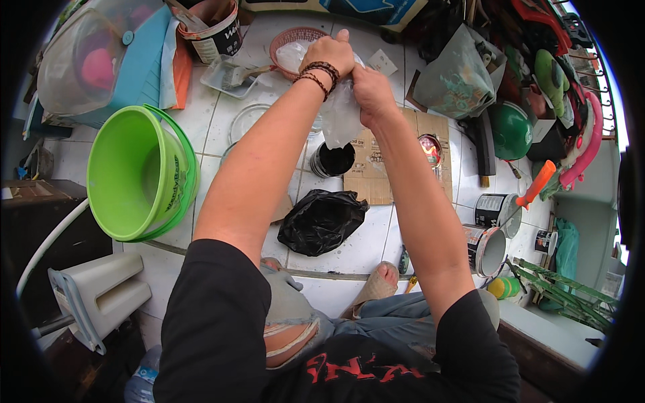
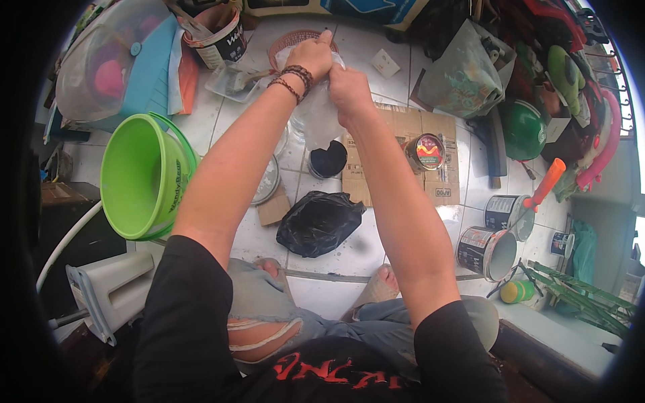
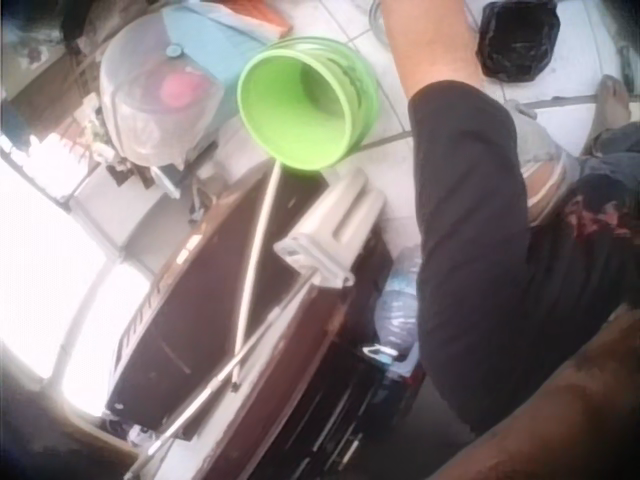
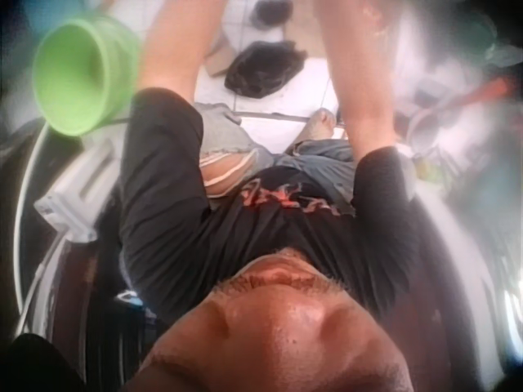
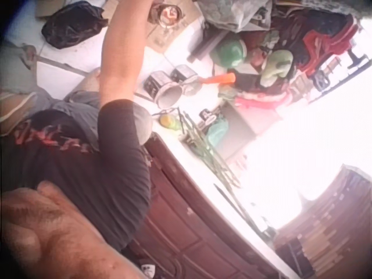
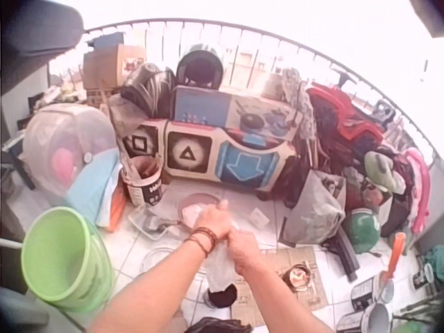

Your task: The person sits on the floor and stirs black paint in a can using a stick. They then pour the paint into a second can and continue stirring. Finally, they close the can and wipe their hands with a plastic bag.

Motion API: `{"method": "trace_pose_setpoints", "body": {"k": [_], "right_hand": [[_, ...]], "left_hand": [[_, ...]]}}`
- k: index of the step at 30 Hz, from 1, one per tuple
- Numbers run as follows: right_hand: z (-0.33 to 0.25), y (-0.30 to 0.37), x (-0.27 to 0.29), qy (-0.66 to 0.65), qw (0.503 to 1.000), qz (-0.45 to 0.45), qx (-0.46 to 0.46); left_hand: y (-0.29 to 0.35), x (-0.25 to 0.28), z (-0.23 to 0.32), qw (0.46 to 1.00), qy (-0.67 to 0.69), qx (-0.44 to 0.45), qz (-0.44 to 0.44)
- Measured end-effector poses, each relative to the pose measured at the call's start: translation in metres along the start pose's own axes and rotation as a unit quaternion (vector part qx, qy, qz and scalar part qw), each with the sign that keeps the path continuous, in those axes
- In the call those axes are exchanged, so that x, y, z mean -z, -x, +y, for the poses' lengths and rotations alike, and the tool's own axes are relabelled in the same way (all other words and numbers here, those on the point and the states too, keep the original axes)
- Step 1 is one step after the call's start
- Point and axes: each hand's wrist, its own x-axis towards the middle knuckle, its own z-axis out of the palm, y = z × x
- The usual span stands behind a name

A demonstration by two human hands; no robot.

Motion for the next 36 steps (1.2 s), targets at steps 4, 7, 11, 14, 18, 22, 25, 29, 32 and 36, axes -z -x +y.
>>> {"method": "trace_pose_setpoints", "body": {"k": [4,7,11,14,18,22,25,29,32,36], "right_hand": [[0.008,-0.005,0.003,0.255,0.950,0.047,0.175],[-0.002,-0.001,0.002,0.388,0.891,0.060,0.227],[-0.025,0.021,-0.009,0.317,0.938,0.077,0.120],[-0.046,0.033,-0.016,0.234,0.968,0.082,0.039],[-0.035,0.034,-0.021,0.261,0.951,0.125,0.108],[-0.021,0.035,-0.019,0.324,0.898,0.167,0.246],[-0.015,0.037,-0.020,0.244,0.930,0.159,0.223],[0.008,0.029,-0.014,0.158,0.944,0.152,0.246],[0.006,0.030,-0.014,0.093,0.959,0.108,0.243],[0.006,0.040,-0.016,0.097,0.963,0.078,0.238]], "left_hand": [[0.005,0.000,-0.005,0.998,0.043,-0.019,0.044],[0.006,-0.002,-0.013,0.992,0.071,-0.057,0.087],[0.009,-0.005,-0.017,0.982,0.076,-0.105,0.133],[0.007,-0.007,-0.015,0.976,0.073,-0.124,0.161],[0.005,-0.012,-0.020,0.967,0.061,-0.142,0.204],[0.008,-0.014,-0.019,0.960,0.080,-0.157,0.219],[0.011,-0.013,-0.021,0.950,0.113,-0.172,0.235],[0.013,-0.017,-0.021,0.927,0.163,-0.210,0.265],[0.015,-0.016,-0.020,0.914,0.197,-0.224,0.275],[0.014,-0.014,-0.024,0.892,0.241,-0.244,0.296]]}}
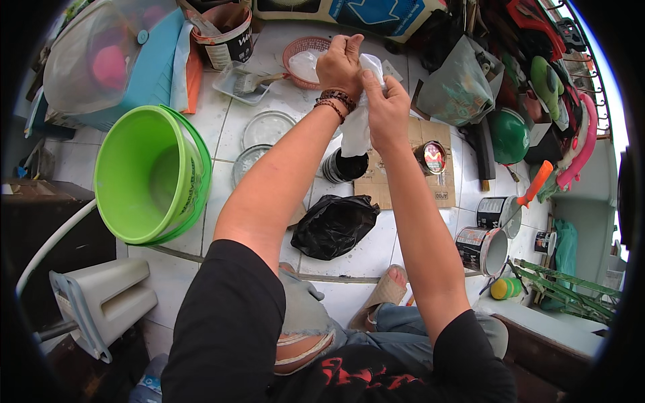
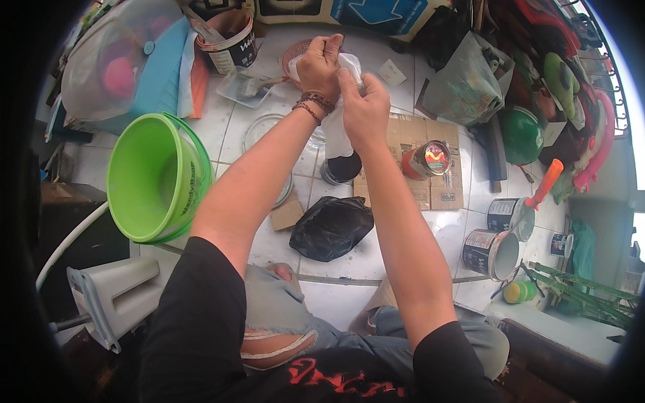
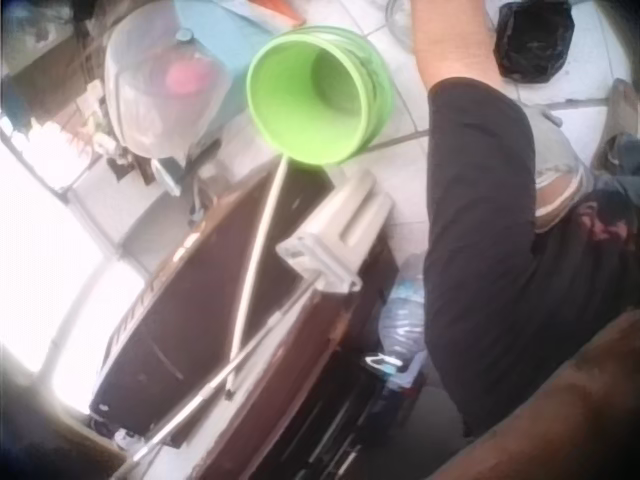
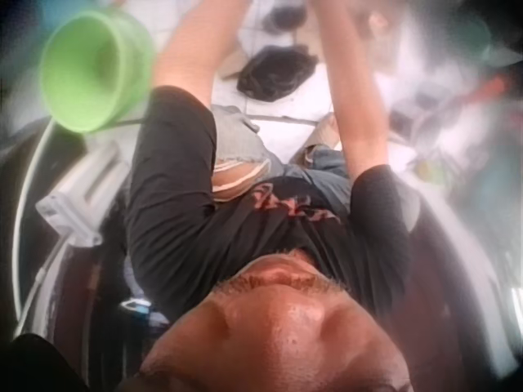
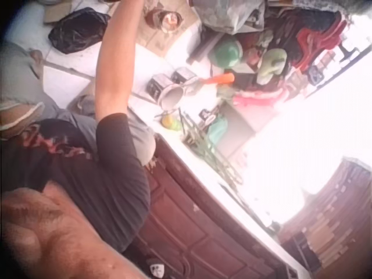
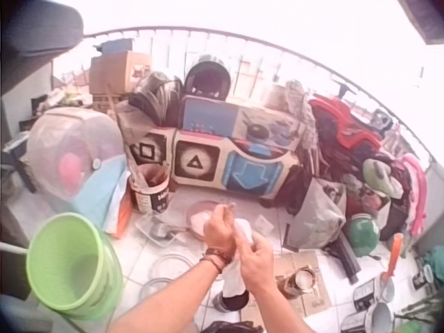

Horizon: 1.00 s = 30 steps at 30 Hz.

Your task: The person sits on the floor and stirs black paint in a can using a stick. They then pour the paint into a second can and continue stirring. Finally, they close the can and wipe their hands with a plastic bag.

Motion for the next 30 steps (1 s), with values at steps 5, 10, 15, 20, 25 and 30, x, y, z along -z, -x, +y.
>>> {"method": "trace_pose_setpoints", "body": {"k": [5,10,15,20,25,30], "right_hand": [[-0.015,0.012,-0.006,0.035,0.999,0.005,-0.004],[-0.020,0.015,-0.005,-0.066,0.996,-0.018,-0.056],[-0.042,0.012,0.000,-0.245,0.956,-0.013,-0.162],[-0.031,0.004,0.027,-0.253,0.943,-0.032,-0.214],[-0.043,0.015,0.032,-0.146,0.972,0.011,-0.186],[-0.045,0.058,0.049,-0.158,0.980,-0.007,-0.119]], "left_hand": [[-0.005,0.000,-0.002,0.999,-0.003,-0.014,0.049],[-0.008,0.004,0.005,0.999,0.007,0.015,0.050],[-0.015,0.005,0.009,0.998,0.046,0.025,0.048],[-0.028,0.023,0.023,0.994,0.109,0.010,0.013],[-0.050,0.069,0.027,0.971,0.204,0.043,-0.116],[-0.058,0.138,0.032,0.926,0.297,0.137,-0.188]]}}
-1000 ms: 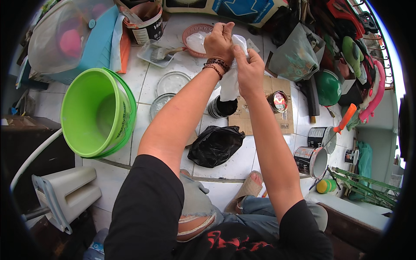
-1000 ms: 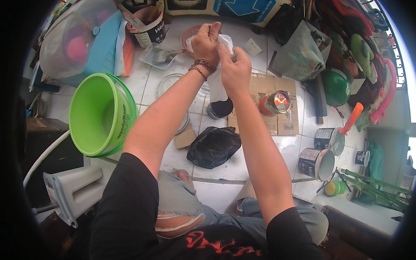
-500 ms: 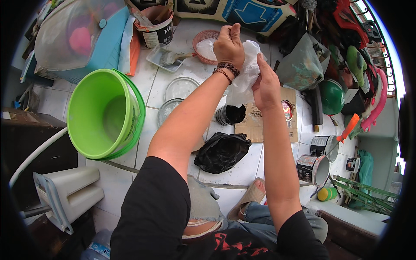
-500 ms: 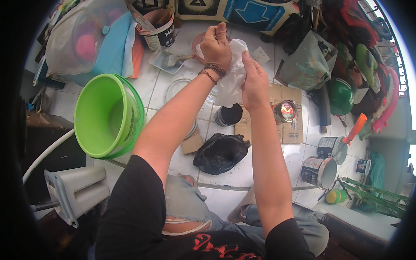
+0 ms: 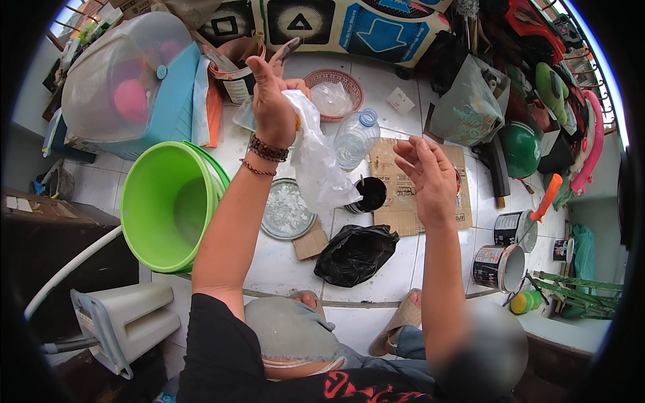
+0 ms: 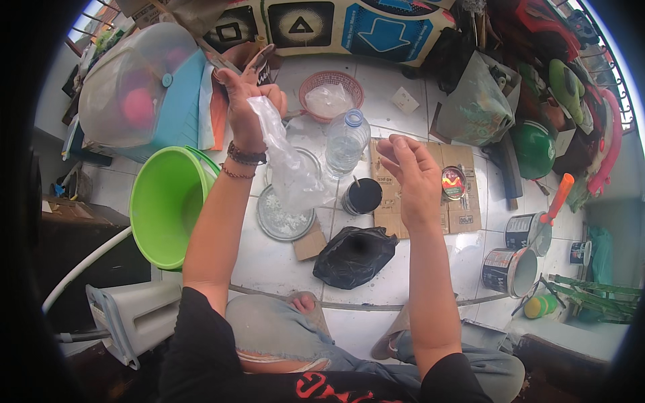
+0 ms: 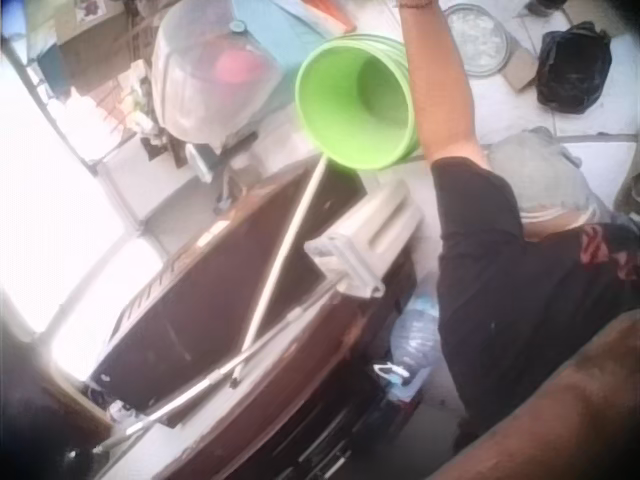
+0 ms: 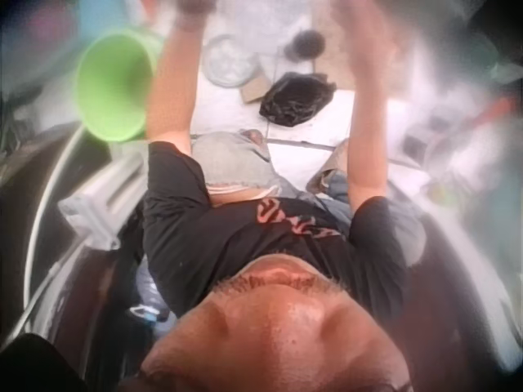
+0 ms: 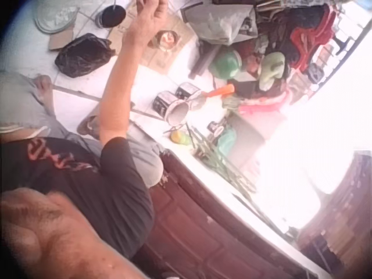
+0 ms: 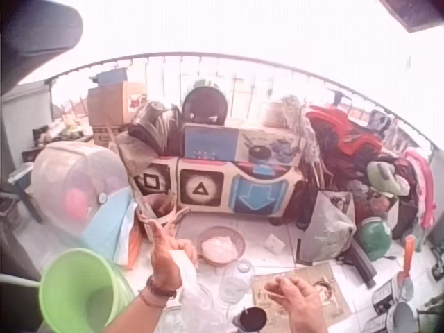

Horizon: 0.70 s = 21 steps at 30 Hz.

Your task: The person sits on the floor and stirs black paint in a can using a stick. They then pour the paint into a second can and continue stirring. Finally, they close the can and wipe their hands with a plastic bag.

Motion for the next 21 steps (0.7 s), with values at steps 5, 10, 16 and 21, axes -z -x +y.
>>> {"method": "trace_pose_setpoints", "body": {"k": [5,10,16,21], "right_hand": [[0.025,0.047,0.023,-0.034,0.996,-0.047,-0.060],[0.039,0.076,0.050,-0.005,0.991,-0.050,-0.123],[0.043,0.048,0.052,-0.002,0.989,0.004,-0.149],[0.032,0.029,0.043,0.023,0.993,-0.004,-0.118]], "left_hand": [[0.057,0.052,0.014,0.953,0.214,0.132,-0.171],[0.133,0.075,0.006,0.916,0.295,0.205,-0.180],[0.188,0.113,-0.045,0.918,0.253,0.275,-0.130],[0.231,0.123,-0.097,0.935,-0.241,0.256,0.051]]}}
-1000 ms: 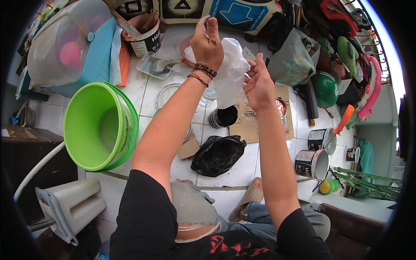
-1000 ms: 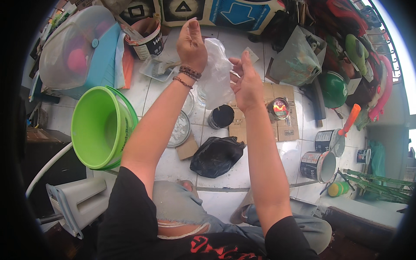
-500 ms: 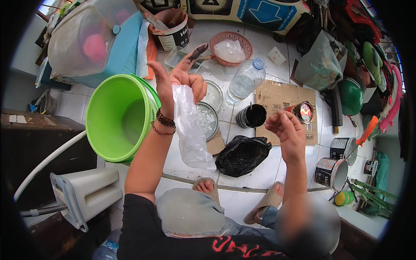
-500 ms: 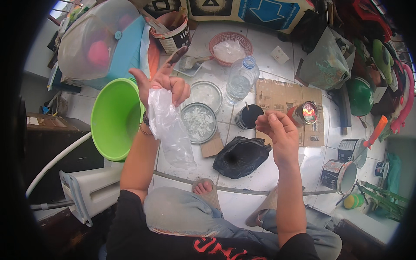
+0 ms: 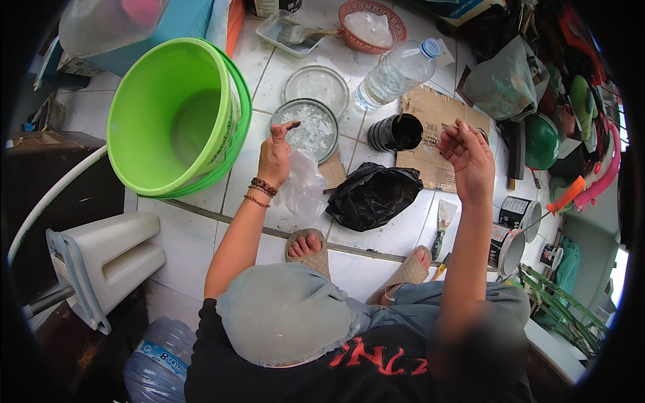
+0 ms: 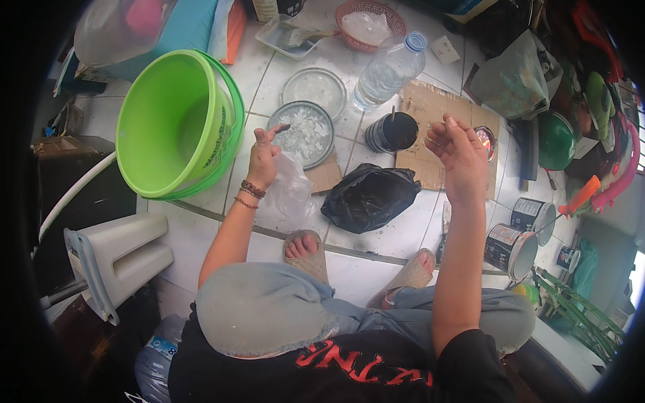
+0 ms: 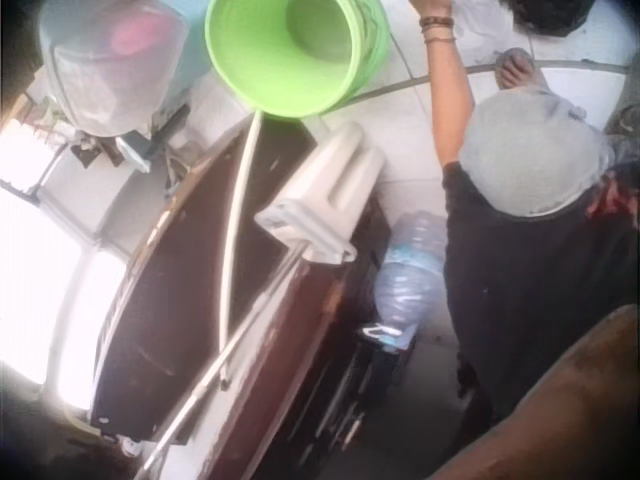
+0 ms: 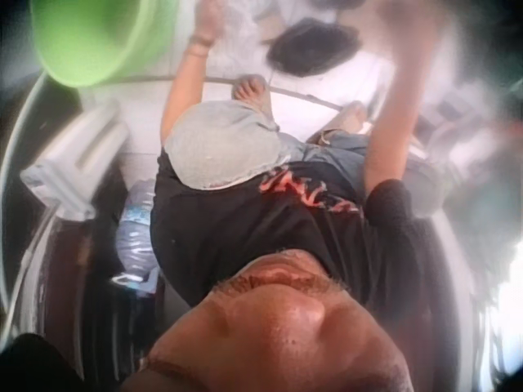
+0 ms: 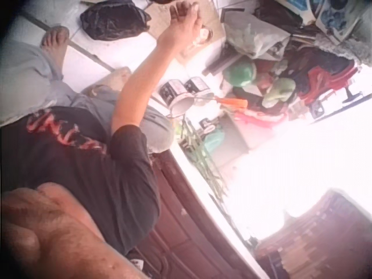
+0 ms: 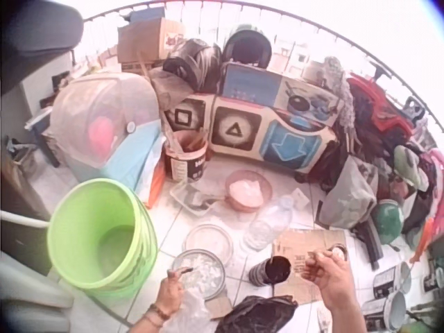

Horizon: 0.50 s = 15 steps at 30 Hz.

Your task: The person sits on the floor and stirs black paint in a can using a stick. They then pour the paint into a second can and continue stirring. Finally, they close the can and wipe their hands with a plastic bag.

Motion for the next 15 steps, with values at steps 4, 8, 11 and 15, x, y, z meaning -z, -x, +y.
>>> {"method": "trace_pose_setpoints", "body": {"k": [4,8,11,15], "right_hand": [[-0.007,0.002,-0.015,0.005,1.000,-0.016,0.010],[0.006,0.011,-0.037,0.063,0.996,-0.059,-0.007],[0.044,0.027,-0.064,0.151,0.979,-0.134,-0.036],[0.124,0.058,-0.096,0.282,0.925,-0.252,-0.034]], "left_hand": [[0.003,-0.004,-0.030,0.988,-0.078,0.034,0.132],[0.002,-0.003,-0.044,0.984,0.044,0.103,0.137],[0.001,-0.005,-0.049,0.971,0.130,0.143,0.137],[0.009,-0.006,-0.048,0.954,0.213,0.184,0.101]]}}
